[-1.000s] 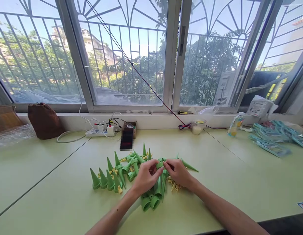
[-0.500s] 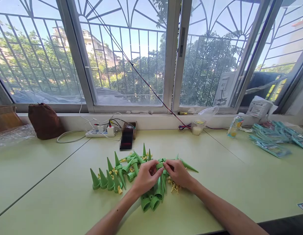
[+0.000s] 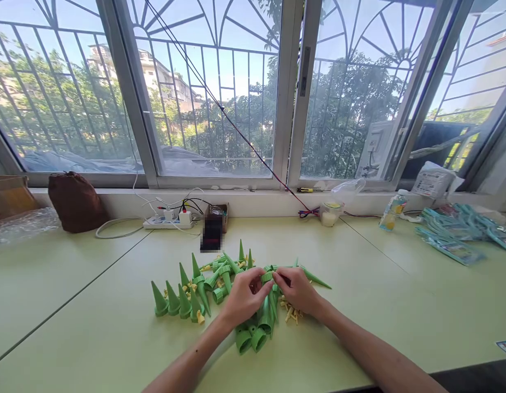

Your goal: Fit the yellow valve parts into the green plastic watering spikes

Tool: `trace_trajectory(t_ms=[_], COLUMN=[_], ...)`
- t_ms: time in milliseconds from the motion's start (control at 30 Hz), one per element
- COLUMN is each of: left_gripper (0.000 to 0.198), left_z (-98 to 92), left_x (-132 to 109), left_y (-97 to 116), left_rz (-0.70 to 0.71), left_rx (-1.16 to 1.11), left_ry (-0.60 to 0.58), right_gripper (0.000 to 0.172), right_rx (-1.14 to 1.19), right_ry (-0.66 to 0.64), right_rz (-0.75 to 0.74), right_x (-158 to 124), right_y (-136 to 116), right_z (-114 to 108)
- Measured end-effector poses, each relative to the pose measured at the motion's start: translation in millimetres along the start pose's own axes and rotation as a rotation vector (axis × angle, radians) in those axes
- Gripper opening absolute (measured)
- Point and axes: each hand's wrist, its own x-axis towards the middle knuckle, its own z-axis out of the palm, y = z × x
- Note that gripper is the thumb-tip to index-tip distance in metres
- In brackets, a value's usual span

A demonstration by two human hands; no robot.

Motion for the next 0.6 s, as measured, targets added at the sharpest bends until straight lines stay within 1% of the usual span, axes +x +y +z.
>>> trace_trajectory(t_ms=[600], left_gripper=[0.021], left_z=[-0.6], left_x=[-0.8], left_y=[0.1], left_rz=[0.014], left_rx=[-0.007], left_ry=[-0.004], right_gripper=[0.037], right_rx=[-0.01], right_ry=[0.004], right_rz=[-0.007], right_x=[1.5], right_y=[-1.1], right_z=[0.1])
